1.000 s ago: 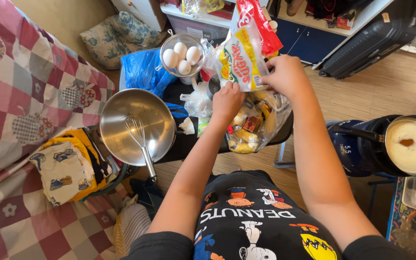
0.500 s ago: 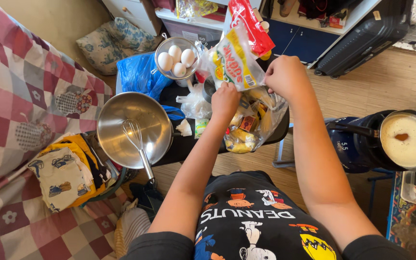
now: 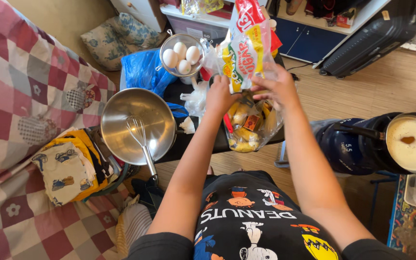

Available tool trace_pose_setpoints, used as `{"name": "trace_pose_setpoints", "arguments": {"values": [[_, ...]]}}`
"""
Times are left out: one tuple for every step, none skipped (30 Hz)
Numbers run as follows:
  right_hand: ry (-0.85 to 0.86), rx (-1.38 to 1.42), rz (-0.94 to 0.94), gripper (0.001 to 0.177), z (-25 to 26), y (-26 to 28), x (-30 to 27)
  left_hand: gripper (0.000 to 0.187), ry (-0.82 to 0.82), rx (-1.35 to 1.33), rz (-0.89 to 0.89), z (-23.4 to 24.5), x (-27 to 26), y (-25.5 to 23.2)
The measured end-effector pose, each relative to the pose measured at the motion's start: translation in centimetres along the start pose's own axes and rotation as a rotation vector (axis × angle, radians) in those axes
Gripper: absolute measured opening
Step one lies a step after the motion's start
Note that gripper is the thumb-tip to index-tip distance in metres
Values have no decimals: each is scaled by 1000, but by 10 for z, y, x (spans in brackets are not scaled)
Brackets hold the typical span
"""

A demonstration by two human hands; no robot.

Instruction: The person organizes baking supplies including flour, sugar, and eggs on a table, opens various packages of ingredients by hand, and measures them into a large metal bowl using a measuring cup.

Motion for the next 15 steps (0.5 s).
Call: {"name": "trace_pose_setpoints", "arguments": {"values": [[4, -1, -1, 55, 2, -17, 4, 57, -3, 1, 4, -2, 0, 7], [-13, 152, 50, 53, 8, -32, 9, 46, -54, -9, 58, -2, 1, 21], [-30, 305, 100, 50, 14, -48, 17, 37, -105, -18, 113, -4, 2, 36], [-28, 304, 97, 50, 15, -69, 26, 37, -105, -18, 116, -11, 2, 46], [26, 281, 196, 43, 14, -81, 34, 28, -155, -22, 158, -14, 2, 59], [76, 257, 296, 36, 14, -89, 39, 21, -204, -27, 199, -16, 2, 70], [76, 257, 294, 36, 14, -102, 45, 21, -203, -26, 201, -20, 3, 76], [-31, 70, 157, 35, 16, -123, 53, 24, -217, -36, 178, -22, 6, 78], [-138, -116, 19, 34, 18, -139, 57, 26, -230, -45, 156, -22, 7, 78], [-137, -115, 19, 34, 13, -140, 60, 26, -230, -43, 156, -22, 8, 79], [-132, -34, 14, 33, 9, -140, 62, 26, -210, -46, 177, -24, 9, 80], [-127, 45, 9, 32, 6, -137, 64, 25, -191, -49, 199, -24, 11, 82], [-124, 46, 10, 32, 2, -133, 67, 25, -194, -48, 199, -22, 12, 84], [-87, 103, 14, 32, -2, -129, 69, 25, -173, -64, 222, -24, 13, 87], [-49, 160, 17, 33, -6, -126, 71, 24, -153, -79, 244, -25, 13, 90]]}}
Point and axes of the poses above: each hand's wrist, its own x-axis towards the middle knuckle, its own z-axis out of the back of the hand, y = z × x, the point moved 8 cm from there along x, towards the middle knuckle, and after that the axes turned 2 degrees about -x, right-handed, at the moved point
